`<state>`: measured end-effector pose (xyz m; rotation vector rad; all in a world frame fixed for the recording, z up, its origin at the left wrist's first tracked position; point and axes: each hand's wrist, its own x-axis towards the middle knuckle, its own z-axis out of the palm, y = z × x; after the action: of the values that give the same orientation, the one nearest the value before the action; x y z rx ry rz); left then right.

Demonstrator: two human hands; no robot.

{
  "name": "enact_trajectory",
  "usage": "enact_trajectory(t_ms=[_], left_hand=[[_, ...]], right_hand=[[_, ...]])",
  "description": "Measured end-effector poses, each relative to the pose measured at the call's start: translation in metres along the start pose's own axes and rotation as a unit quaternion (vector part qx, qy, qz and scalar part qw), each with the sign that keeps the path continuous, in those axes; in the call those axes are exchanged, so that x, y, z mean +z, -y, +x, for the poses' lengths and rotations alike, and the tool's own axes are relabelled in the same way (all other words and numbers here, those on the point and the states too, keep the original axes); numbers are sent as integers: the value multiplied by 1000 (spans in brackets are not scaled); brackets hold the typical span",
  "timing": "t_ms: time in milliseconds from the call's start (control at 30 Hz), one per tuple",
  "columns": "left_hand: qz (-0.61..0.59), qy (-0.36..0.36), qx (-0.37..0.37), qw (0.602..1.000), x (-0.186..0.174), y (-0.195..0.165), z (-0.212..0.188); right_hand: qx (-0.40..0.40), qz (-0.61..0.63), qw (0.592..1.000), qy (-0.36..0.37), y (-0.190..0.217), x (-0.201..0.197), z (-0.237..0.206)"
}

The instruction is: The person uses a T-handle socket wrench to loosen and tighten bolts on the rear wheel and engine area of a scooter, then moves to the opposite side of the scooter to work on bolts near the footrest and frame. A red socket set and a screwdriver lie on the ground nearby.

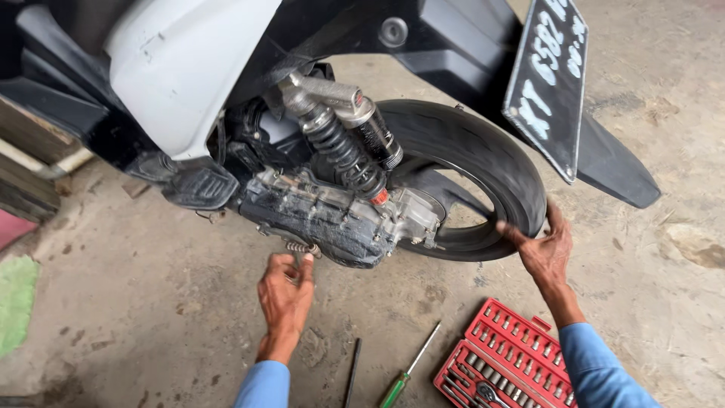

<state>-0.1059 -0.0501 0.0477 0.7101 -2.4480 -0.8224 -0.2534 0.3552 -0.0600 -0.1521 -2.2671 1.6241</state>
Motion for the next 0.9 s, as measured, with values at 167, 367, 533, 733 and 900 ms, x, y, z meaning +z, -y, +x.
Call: enact_trajectory(t_ms=[167, 367, 533, 733, 900], left_hand=[[-56, -19, 27, 998, 2, 6, -1], [-1, -34, 88, 996, -4, -6, 0], [23, -28, 105, 994, -2, -8, 2], [85, 13, 73, 994, -3, -8, 7], [158, 22, 78, 984, -8, -14, 9]], right_hand=[[-127, -10, 984, -123, 10, 12, -20], [43, 29, 994, -94, -41, 19, -40], [98, 19, 994, -38, -66, 27, -44], [137, 39, 990, 20, -55, 37, -47], [161, 116, 979, 35, -50, 44, -47]])
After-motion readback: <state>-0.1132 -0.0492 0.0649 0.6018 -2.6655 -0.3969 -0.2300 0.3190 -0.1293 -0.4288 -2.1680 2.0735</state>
